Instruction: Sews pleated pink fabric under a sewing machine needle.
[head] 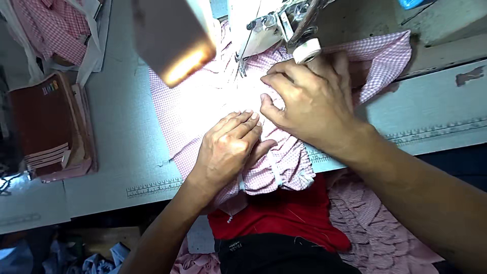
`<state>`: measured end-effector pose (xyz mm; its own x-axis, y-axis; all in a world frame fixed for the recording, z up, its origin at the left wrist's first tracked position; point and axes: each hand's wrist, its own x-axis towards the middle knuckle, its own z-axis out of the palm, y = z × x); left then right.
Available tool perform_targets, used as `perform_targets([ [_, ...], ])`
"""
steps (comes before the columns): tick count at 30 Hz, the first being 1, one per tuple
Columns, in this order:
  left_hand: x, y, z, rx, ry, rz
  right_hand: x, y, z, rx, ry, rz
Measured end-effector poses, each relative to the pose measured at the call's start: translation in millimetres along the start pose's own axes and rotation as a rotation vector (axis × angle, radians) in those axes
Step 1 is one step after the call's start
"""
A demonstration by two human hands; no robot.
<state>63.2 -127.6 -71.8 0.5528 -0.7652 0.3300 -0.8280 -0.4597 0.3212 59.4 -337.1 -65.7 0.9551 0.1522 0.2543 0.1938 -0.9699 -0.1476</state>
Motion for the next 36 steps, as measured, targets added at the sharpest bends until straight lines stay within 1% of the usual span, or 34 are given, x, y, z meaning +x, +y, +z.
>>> perform_targets([
  [4,1,4,3,0.009,0.019,-0.015,-1,1,1,0.052,0.033,-0.056],
  [8,0,6,3,0.011,0.024,-0.022,-1,1,0,0.027,-0.007,0.004],
  [10,0,7,2,0.011,0.019,-0.026,-1,1,-1,0.034,-0.007,0.005],
  [14,-2,10,2,0.016,0.009,-0.041,-2,1,1,0.067,0.03,-0.057],
  [18,-3,11,3,0.028,0.015,-0.037,-3,0,-1,0.041,-0.009,0.001],
  [23,-4,13,2,0.016,0.014,-0.034,-6,-1,-3,0.098,0.008,-0.081],
  [27,-4,12,2,0.025,0.02,-0.032,-3,-1,-2,0.071,-0.033,-0.015],
  [32,-4,14,2,0.021,0.004,-0.04,-4,2,0,0.05,0.037,-0.085],
  [36,-4,14,2,0.035,0.002,-0.037,-5,-3,-11,0.072,-0.05,-0.025],
])
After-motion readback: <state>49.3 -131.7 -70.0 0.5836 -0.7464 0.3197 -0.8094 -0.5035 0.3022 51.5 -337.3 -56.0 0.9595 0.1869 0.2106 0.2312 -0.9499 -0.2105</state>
